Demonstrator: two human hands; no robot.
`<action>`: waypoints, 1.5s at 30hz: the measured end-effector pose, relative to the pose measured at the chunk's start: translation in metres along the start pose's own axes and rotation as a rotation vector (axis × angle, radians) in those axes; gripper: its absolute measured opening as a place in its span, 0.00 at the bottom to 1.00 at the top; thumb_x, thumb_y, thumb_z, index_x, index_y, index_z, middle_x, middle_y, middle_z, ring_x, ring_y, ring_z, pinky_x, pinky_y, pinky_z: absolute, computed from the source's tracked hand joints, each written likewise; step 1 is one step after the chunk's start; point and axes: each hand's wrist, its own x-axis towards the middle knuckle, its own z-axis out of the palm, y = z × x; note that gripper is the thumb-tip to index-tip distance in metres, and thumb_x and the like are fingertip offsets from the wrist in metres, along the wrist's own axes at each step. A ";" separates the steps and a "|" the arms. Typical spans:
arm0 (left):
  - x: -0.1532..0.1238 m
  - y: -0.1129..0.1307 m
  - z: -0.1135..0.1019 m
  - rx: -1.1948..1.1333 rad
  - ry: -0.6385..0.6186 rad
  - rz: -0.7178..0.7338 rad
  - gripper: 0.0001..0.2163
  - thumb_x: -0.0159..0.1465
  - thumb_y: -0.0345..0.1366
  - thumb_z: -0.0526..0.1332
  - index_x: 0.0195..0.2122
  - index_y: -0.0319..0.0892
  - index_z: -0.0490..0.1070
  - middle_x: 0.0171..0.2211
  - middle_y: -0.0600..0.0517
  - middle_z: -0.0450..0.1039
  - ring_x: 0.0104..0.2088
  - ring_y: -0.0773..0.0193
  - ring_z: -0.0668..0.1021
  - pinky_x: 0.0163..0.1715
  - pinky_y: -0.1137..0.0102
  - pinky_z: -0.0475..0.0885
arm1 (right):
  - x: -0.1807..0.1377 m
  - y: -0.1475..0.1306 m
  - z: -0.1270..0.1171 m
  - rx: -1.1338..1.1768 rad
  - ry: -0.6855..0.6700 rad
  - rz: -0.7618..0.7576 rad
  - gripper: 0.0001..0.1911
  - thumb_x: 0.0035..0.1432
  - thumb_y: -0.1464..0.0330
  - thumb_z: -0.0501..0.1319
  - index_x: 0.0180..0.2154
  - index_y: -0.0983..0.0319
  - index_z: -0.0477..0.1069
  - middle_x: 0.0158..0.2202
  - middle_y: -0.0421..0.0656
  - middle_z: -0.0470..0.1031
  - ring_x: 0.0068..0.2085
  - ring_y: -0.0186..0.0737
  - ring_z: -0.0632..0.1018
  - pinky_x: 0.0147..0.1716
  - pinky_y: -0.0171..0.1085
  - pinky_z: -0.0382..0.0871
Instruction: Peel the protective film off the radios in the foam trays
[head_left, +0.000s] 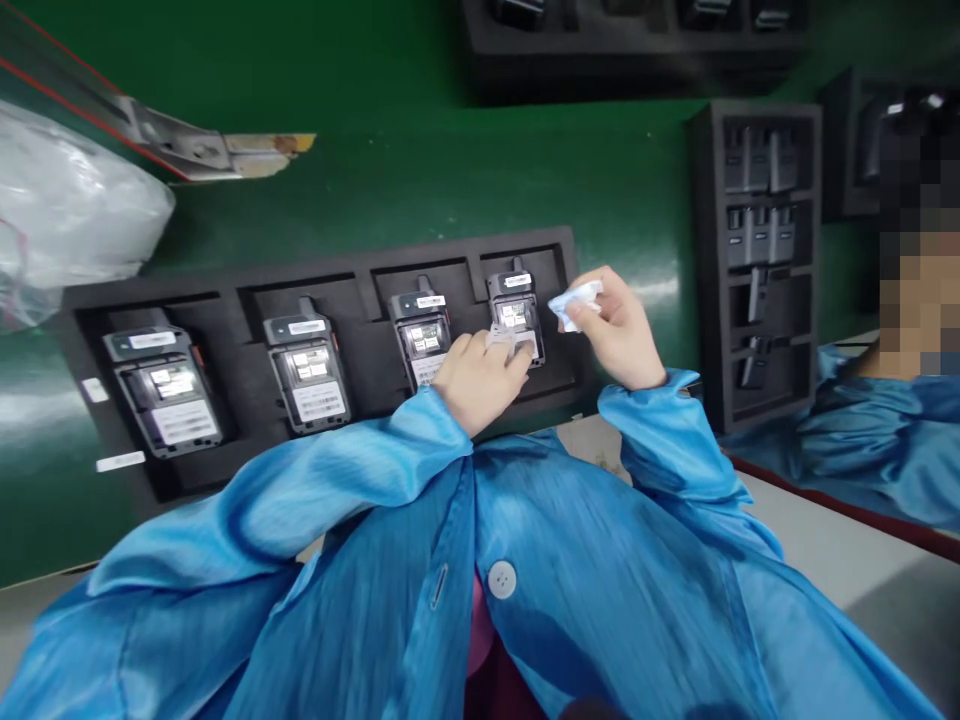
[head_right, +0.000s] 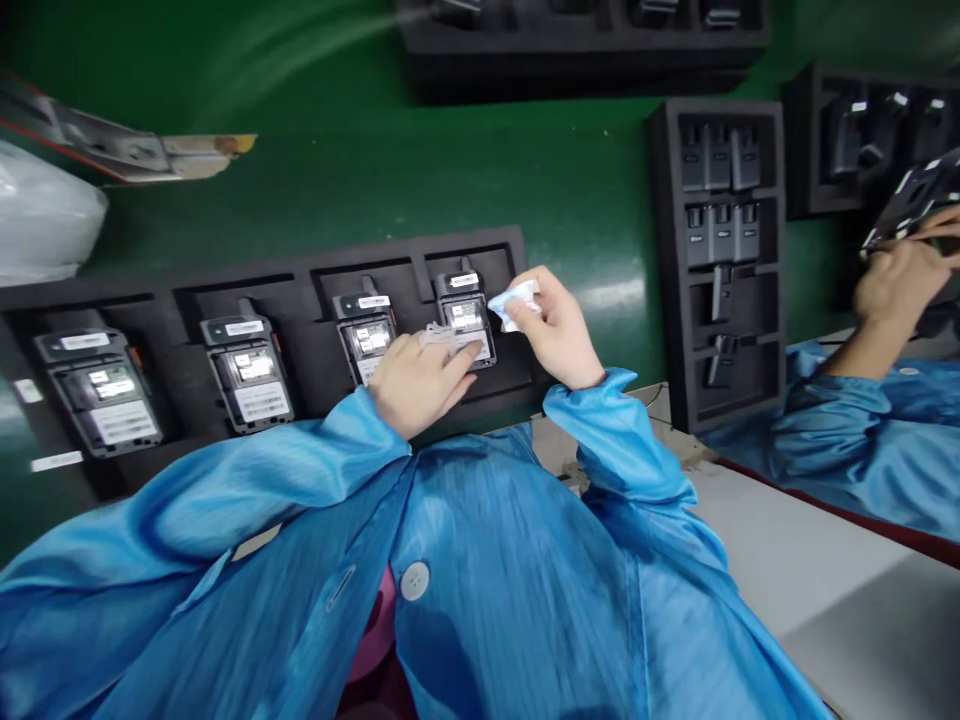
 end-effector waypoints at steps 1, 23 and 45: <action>0.001 0.000 0.004 -0.007 0.002 0.001 0.18 0.68 0.38 0.56 0.57 0.42 0.69 0.40 0.42 0.74 0.42 0.51 0.75 0.38 0.61 0.65 | 0.001 -0.003 0.003 -0.119 0.007 -0.040 0.08 0.61 0.62 0.61 0.40 0.57 0.68 0.32 0.37 0.73 0.31 0.35 0.74 0.34 0.37 0.71; 0.001 0.014 0.013 -0.146 0.100 0.000 0.12 0.67 0.22 0.49 0.39 0.33 0.73 0.30 0.45 0.71 0.33 0.56 0.72 0.31 0.61 0.54 | 0.022 -0.032 0.031 -1.261 -0.328 -0.395 0.10 0.63 0.75 0.51 0.38 0.64 0.71 0.35 0.48 0.70 0.37 0.46 0.69 0.38 0.43 0.66; 0.002 0.017 0.012 -0.198 0.059 -0.009 0.13 0.66 0.21 0.48 0.39 0.31 0.73 0.31 0.43 0.72 0.35 0.54 0.73 0.31 0.61 0.54 | 0.019 -0.027 0.026 -1.263 -0.323 -0.439 0.11 0.64 0.74 0.50 0.39 0.64 0.70 0.36 0.49 0.71 0.38 0.46 0.69 0.39 0.43 0.66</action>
